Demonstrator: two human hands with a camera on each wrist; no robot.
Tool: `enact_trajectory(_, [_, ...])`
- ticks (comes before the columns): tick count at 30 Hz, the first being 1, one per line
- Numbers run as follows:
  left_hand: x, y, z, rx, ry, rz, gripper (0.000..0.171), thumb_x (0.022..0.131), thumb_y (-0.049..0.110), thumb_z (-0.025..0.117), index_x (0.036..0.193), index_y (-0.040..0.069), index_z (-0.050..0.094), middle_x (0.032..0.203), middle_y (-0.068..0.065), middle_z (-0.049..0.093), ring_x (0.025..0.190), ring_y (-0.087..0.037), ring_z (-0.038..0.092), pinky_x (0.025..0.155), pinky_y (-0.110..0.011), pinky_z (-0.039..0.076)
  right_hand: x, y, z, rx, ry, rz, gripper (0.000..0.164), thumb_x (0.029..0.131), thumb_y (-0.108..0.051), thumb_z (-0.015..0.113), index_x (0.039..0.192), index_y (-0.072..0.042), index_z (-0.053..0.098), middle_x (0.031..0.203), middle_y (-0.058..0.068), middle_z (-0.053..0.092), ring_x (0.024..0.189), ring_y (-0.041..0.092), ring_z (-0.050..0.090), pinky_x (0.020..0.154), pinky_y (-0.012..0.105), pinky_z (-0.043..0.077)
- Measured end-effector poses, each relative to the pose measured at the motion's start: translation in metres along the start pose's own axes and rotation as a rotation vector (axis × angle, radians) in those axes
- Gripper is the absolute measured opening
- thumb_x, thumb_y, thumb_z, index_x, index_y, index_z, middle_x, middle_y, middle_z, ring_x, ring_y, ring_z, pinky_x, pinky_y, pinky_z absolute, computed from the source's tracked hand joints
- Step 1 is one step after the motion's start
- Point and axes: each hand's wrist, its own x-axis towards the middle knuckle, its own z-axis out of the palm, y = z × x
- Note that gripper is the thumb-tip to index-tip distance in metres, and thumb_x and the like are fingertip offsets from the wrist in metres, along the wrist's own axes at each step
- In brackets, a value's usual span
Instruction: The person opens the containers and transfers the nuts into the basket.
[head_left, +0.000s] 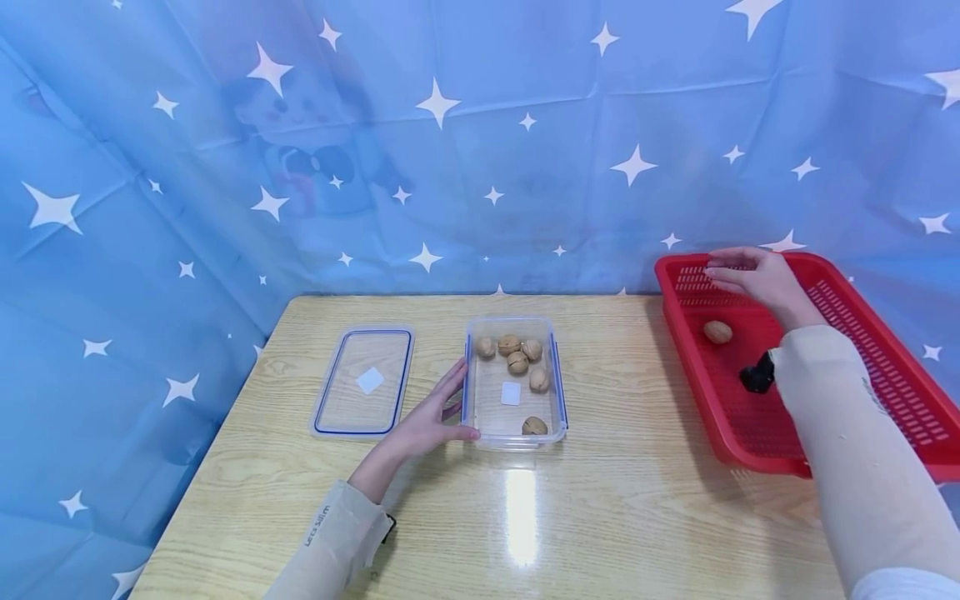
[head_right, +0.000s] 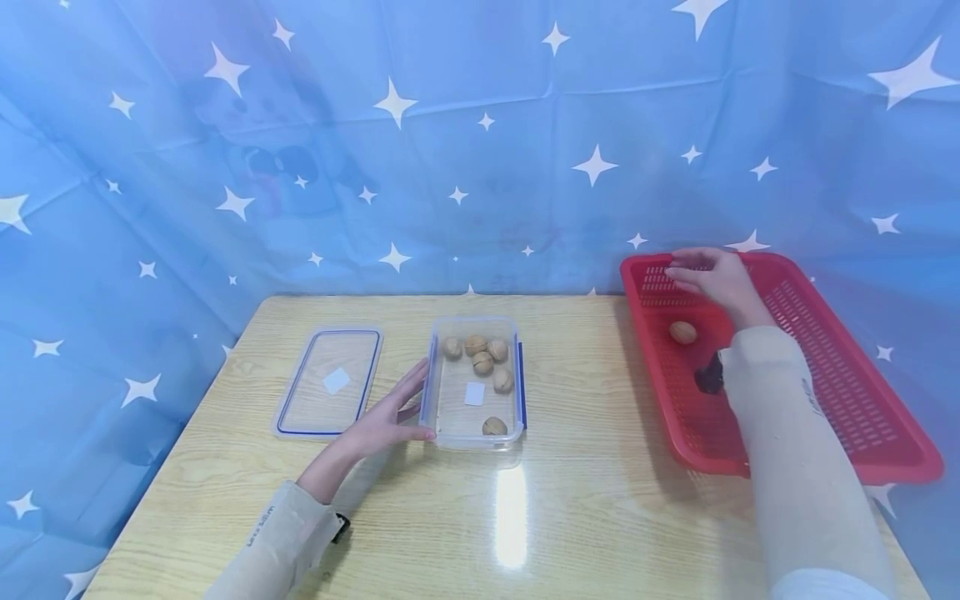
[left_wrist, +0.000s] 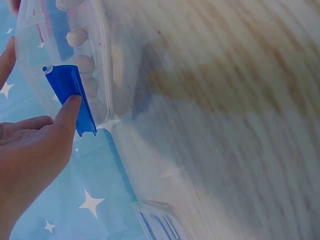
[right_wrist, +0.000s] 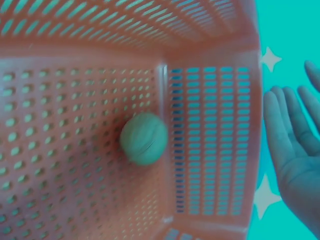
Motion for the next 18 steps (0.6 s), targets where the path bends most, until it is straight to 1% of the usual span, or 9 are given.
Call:
enact_trajectory(3, [0.000, 0.000, 0.000, 0.003, 0.002, -0.003, 0.106, 0.083, 0.005, 0.078, 0.161, 0.009, 0.006, 0.170, -0.003, -0.006, 0.156, -0.034, 0.009, 0.125, -0.049, 0.027, 0.001, -0.010, 0.002, 0.018, 0.007, -0.003, 0.077, 0.093, -0.046, 0.065, 0.154, -0.011, 0.036, 0.121, -0.017, 0.047, 0.092, -0.014, 0.050, 0.075, 0.005, 0.055])
enact_trajectory(6, [0.000, 0.001, 0.000, 0.004, 0.003, -0.006, 0.107, 0.083, 0.005, 0.078, 0.161, 0.010, 0.006, 0.170, -0.002, -0.006, 0.156, -0.033, 0.009, 0.125, -0.048, 0.028, 0.000, -0.020, 0.003, 0.045, 0.007, -0.010, 0.076, 0.092, -0.045, 0.066, 0.154, -0.012, 0.037, 0.119, -0.019, 0.048, 0.093, -0.014, 0.052, 0.074, 0.003, 0.054])
enact_trajectory(9, [0.000, 0.001, 0.001, 0.005, 0.005, -0.009, 0.107, 0.083, 0.004, 0.078, 0.161, 0.010, 0.006, 0.170, -0.001, -0.006, 0.156, -0.032, 0.010, 0.125, -0.047, 0.028, -0.001, -0.028, 0.005, 0.043, 0.009, -0.025, 0.074, 0.092, -0.046, 0.066, 0.152, -0.012, 0.040, 0.116, -0.021, 0.048, 0.094, -0.013, 0.052, 0.073, 0.003, 0.054])
enact_trajectory(11, [0.000, 0.001, 0.001, 0.002, 0.006, -0.003, 0.107, 0.082, 0.004, 0.078, 0.161, 0.009, 0.007, 0.170, -0.003, -0.006, 0.156, -0.033, 0.010, 0.125, -0.048, 0.029, -0.002, -0.032, 0.006, 0.036, 0.007, -0.035, 0.073, 0.093, -0.047, 0.065, 0.152, -0.012, 0.040, 0.115, -0.022, 0.048, 0.095, -0.012, 0.050, 0.073, 0.003, 0.053])
enact_trajectory(13, [0.001, 0.001, 0.001, -0.001, 0.007, 0.000, 0.107, 0.082, 0.003, 0.078, 0.161, 0.008, 0.007, 0.170, -0.003, -0.005, 0.156, -0.034, 0.010, 0.125, -0.049, 0.029, -0.002, -0.036, 0.008, 0.047, 0.000, -0.045, 0.072, 0.093, -0.046, 0.065, 0.151, -0.011, 0.041, 0.114, -0.022, 0.049, 0.095, -0.012, 0.053, 0.074, 0.003, 0.054])
enact_trajectory(16, [0.001, 0.001, 0.001, -0.005, 0.006, 0.009, 0.106, 0.082, 0.003, 0.078, 0.161, 0.007, 0.007, 0.170, -0.005, -0.006, 0.155, -0.036, 0.010, 0.124, -0.050, 0.028, -0.001, -0.042, 0.010, 0.050, -0.005, -0.056, 0.071, 0.093, -0.045, 0.066, 0.151, -0.011, 0.041, 0.117, -0.019, 0.051, 0.095, -0.011, 0.055, 0.074, 0.004, 0.054])
enact_trajectory(18, [0.001, 0.001, 0.001, -0.005, 0.006, 0.004, 0.107, 0.082, 0.003, 0.078, 0.161, 0.008, 0.007, 0.170, -0.004, -0.005, 0.155, -0.035, 0.011, 0.125, -0.050, 0.028, 0.000, -0.046, 0.012, 0.039, -0.004, -0.064, 0.069, 0.093, -0.044, 0.066, 0.150, -0.013, 0.043, 0.123, -0.013, 0.053, 0.096, -0.010, 0.054, 0.073, 0.004, 0.054])
